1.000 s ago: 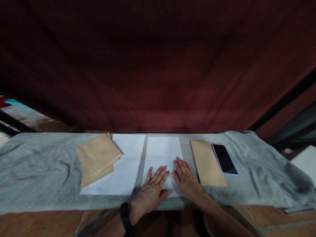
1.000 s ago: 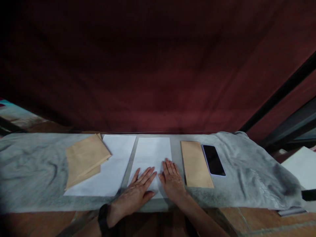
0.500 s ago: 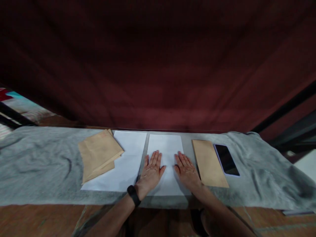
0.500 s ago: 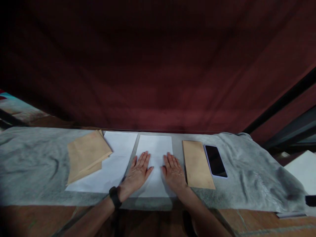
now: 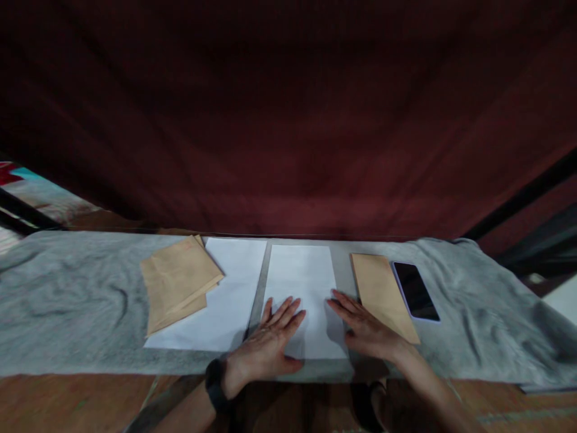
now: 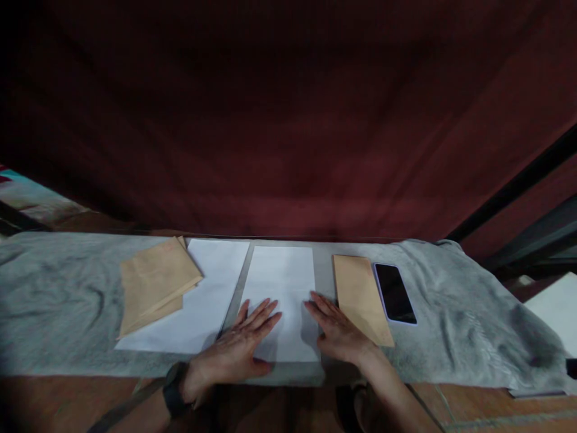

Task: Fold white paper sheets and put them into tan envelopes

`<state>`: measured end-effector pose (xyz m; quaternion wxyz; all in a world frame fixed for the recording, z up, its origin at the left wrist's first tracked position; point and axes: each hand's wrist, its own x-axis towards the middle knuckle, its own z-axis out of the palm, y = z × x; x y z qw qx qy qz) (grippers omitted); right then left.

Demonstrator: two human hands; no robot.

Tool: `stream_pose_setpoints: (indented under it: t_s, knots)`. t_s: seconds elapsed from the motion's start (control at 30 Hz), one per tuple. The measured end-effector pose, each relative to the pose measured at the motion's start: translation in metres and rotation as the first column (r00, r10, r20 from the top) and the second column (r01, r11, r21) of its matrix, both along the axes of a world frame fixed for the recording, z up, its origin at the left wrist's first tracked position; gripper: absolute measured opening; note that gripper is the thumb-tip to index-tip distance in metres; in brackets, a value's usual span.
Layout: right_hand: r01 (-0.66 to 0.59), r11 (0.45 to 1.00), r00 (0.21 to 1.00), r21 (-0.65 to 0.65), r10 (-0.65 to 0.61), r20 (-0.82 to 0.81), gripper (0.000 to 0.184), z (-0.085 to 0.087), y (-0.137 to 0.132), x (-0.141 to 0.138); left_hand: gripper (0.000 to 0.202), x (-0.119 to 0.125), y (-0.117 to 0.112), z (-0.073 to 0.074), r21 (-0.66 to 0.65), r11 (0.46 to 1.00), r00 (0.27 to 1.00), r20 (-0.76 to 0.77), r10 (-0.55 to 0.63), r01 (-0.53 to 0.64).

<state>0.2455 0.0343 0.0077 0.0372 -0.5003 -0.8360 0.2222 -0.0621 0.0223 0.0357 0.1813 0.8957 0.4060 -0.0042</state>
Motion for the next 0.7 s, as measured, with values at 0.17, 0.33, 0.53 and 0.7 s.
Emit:
stream_pose_setpoints:
  t_s: [0.17, 0.33, 0.53, 0.7]
  knots:
    - [-0.007, 1.0, 1.0, 0.012, 0.007, -0.002, 0.093, 0.002, -0.002, 0.0, 0.079, 0.006, -0.016, 0.007, 0.021, 0.999, 0.999, 0.002, -0.041, 0.041]
    - [-0.014, 0.998, 0.999, 0.06, 0.012, 0.032, 0.091, -0.001, -0.006, -0.005, 0.069, 0.004, -0.015, 0.01, 0.025, 0.997, 0.998, -0.02, -0.065, 0.066]
    - [-0.017, 0.995, 0.999, 0.097, 0.015, 0.029, 0.09, 0.0, -0.008, -0.008, 0.065, 0.008, -0.016, 0.016, 0.068, 0.995, 0.997, 0.014, -0.079, 0.077]
    - [-0.039, 0.999, 0.999, 0.028, 0.039, -0.008, 0.088, 0.01, -0.004, 0.003, 0.052, 0.005, -0.007, 0.023, 0.066, 0.998, 0.997, 0.078, -0.006, 0.001]
